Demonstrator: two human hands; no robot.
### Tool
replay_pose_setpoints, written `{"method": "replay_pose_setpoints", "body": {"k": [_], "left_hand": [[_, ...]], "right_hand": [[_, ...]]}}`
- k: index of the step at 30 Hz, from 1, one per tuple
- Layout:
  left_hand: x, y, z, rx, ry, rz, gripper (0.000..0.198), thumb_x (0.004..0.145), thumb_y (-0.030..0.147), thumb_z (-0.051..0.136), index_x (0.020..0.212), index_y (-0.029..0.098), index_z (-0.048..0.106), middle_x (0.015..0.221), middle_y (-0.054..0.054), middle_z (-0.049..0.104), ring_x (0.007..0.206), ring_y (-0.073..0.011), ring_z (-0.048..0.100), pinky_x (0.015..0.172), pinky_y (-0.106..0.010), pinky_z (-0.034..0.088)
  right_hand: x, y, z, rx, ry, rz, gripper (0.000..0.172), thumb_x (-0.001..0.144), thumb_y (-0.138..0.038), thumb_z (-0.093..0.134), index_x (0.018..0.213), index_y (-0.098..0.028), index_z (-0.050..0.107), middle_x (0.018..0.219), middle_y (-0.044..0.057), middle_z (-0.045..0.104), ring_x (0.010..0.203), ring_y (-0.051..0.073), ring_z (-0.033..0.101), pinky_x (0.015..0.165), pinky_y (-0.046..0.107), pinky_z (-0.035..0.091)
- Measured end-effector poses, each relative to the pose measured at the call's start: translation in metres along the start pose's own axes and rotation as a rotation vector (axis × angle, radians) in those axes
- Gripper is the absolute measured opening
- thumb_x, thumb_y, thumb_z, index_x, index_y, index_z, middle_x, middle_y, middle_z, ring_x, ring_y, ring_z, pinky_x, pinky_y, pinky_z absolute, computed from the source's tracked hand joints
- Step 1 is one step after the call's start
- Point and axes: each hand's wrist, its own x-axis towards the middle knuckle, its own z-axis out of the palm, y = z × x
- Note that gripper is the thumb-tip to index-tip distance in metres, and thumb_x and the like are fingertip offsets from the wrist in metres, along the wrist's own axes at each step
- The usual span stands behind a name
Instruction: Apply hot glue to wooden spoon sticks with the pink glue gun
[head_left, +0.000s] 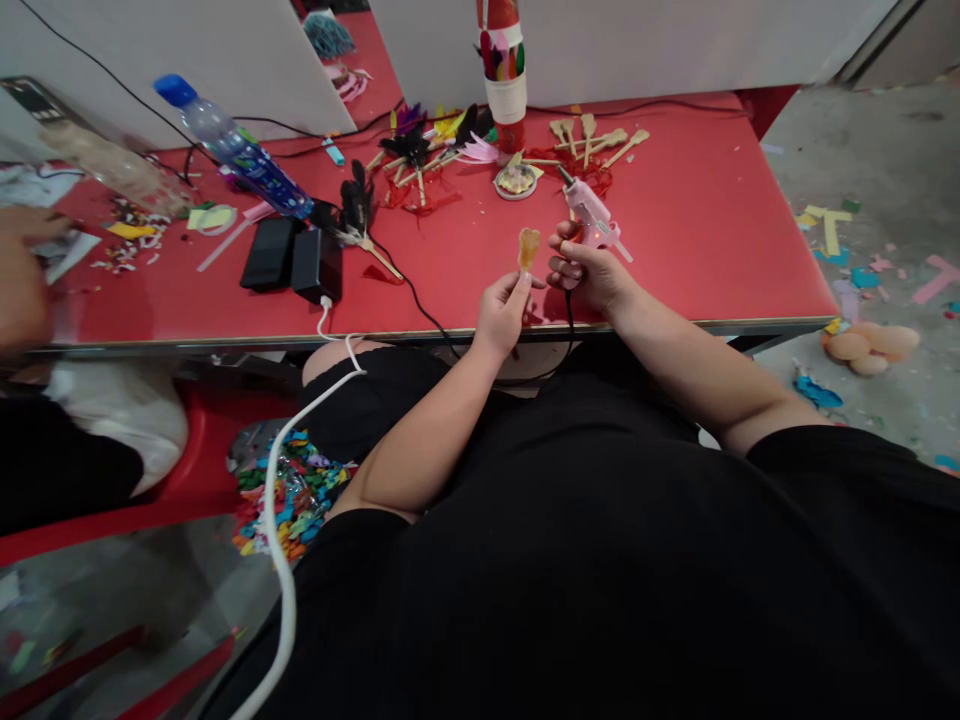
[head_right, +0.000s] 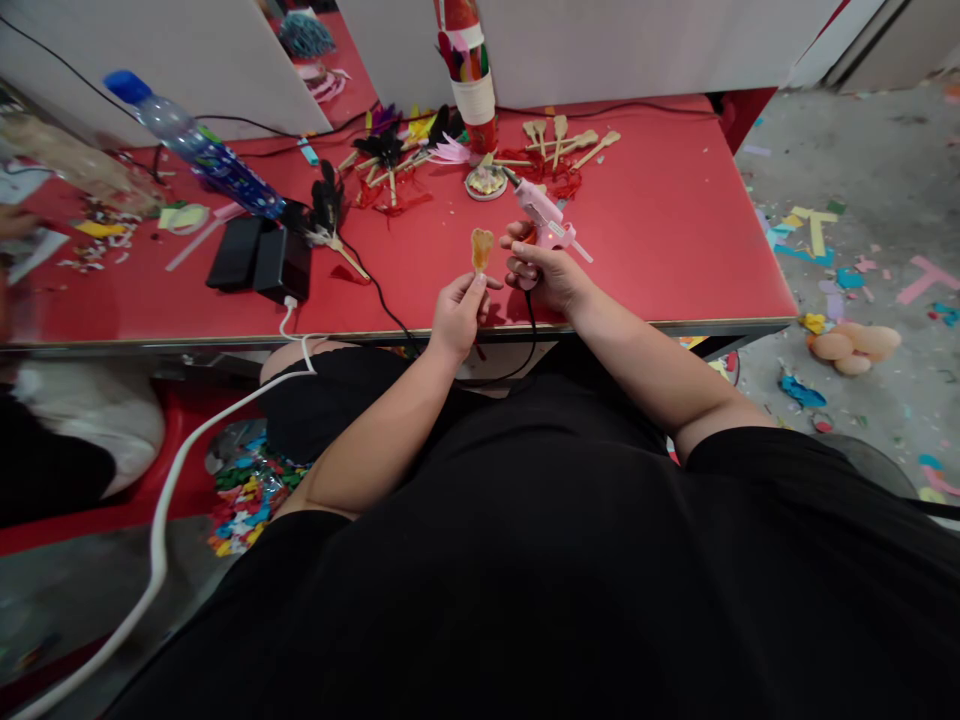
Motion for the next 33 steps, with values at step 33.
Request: {"method": "replay_pose_setpoints", "body": {"k": [33], "left_hand": [[-0.004, 0.0, 0.0, -0.07, -0.046, -0.054, 0.054, 0.102, 0.069, 0.087, 0.09, 0.018, 0.077, 0.058, 0.007, 0.049, 0.052, -0.0079, 0.048, 0.052, -0.019, 0.048]], "right_hand": [[0.016, -0.011, -0.012, 0.425, 0.225, -0.007, 0.06, 0.09, -0.042, 0.107, 0.091, -0.029, 0.048, 0.067, -0.013, 0.044, 0.053, 0.008, 0.033, 0.053, 0.023, 0.049]]}}
